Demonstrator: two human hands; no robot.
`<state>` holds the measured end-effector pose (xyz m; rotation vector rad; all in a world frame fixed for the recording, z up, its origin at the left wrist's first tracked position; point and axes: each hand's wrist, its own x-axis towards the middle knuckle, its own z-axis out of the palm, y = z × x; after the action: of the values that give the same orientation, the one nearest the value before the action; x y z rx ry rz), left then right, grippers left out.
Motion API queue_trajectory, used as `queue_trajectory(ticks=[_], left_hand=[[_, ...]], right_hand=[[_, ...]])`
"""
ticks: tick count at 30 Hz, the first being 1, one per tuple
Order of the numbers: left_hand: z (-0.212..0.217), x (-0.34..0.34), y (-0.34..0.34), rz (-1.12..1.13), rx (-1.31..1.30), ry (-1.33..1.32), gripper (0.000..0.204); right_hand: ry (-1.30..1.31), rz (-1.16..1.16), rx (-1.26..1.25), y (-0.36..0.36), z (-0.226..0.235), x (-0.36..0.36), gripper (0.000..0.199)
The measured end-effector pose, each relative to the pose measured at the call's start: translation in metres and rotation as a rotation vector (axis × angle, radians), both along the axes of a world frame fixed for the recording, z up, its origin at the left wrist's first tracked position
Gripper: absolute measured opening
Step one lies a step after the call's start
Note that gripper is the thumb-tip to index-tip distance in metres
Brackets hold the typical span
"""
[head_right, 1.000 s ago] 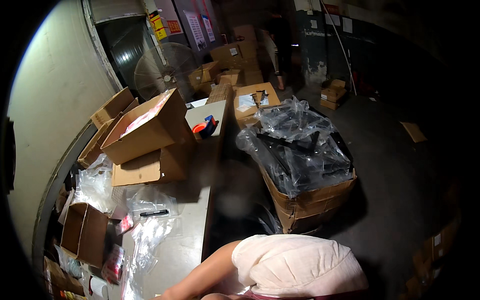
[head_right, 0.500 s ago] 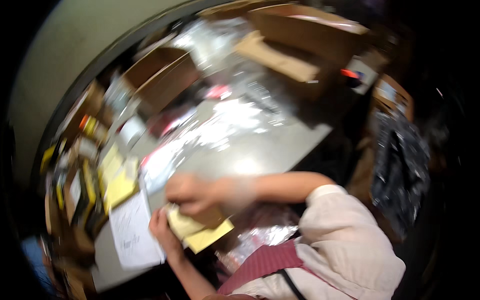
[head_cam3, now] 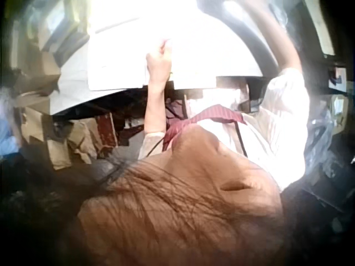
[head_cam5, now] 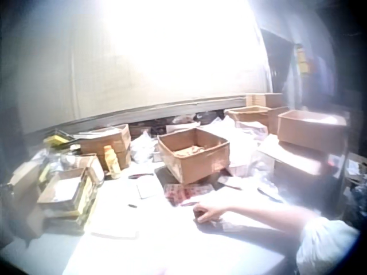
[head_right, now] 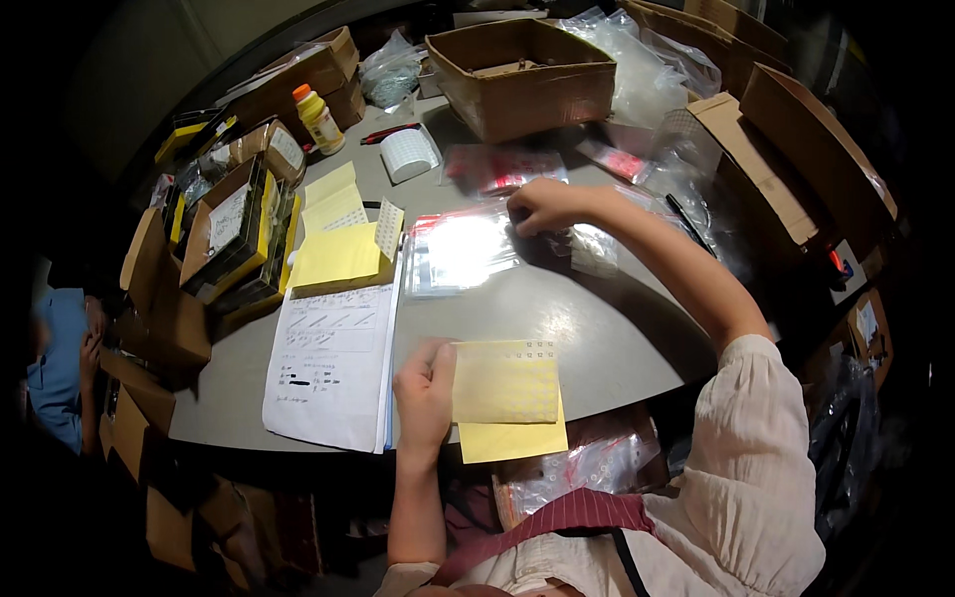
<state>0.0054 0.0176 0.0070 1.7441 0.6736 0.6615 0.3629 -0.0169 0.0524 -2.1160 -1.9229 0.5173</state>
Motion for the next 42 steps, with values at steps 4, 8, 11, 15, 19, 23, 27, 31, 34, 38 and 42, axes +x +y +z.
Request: queue_trajectory(ticks=[4,8,11,15,19,23,27,31,34,38,42], left_hand=[[0.003,-0.001,0.001,0.012,0.025,-0.02,0.028],[-0.003,-0.003,0.001,0.014,0.056,-0.038,0.026],[-0.002,0.0,0.002,0.006,0.049,-0.021,0.025],[-0.001,-0.001,0.002,0.012,0.038,-0.059,0.025],[-0.001,-0.002,0.001,0.014,-0.031,-0.126,0.025],[-0.007,0.0,0.002,0.022,-0.025,-0.118,0.026],[-0.011,0.0,0.003,0.027,-0.024,-0.106,0.027],[-0.011,0.0,0.003,0.038,-0.023,-0.131,0.027],[-0.007,0.001,0.004,0.036,-0.005,-0.121,0.026],[-0.01,0.001,0.005,0.039,-0.003,-0.121,0.026],[-0.014,0.003,0.006,0.022,-0.017,-0.096,0.025]], right_hand=[[-0.313,-0.1,-0.039,0.007,0.01,-0.019,0.039],[-0.536,-0.22,-0.366,0.005,0.051,-0.035,0.047],[-0.138,-0.039,-0.048,0.011,0.027,-0.022,0.039],[0.033,0.081,0.174,0.03,0.007,-0.032,0.025],[-0.267,0.061,0.279,0.038,-0.015,-0.042,0.016],[-0.576,0.033,0.467,0.027,-0.036,-0.039,0.02],[-0.538,-0.23,0.305,0.013,-0.039,-0.013,0.037],[-0.477,-0.373,0.206,-0.012,-0.013,0.009,0.078],[-0.183,-0.405,0.077,-0.027,0.006,0.005,0.075],[-0.046,-0.173,0.507,-0.043,-0.02,-0.001,0.034],[-0.301,0.065,0.483,-0.065,-0.04,-0.029,0.03]])
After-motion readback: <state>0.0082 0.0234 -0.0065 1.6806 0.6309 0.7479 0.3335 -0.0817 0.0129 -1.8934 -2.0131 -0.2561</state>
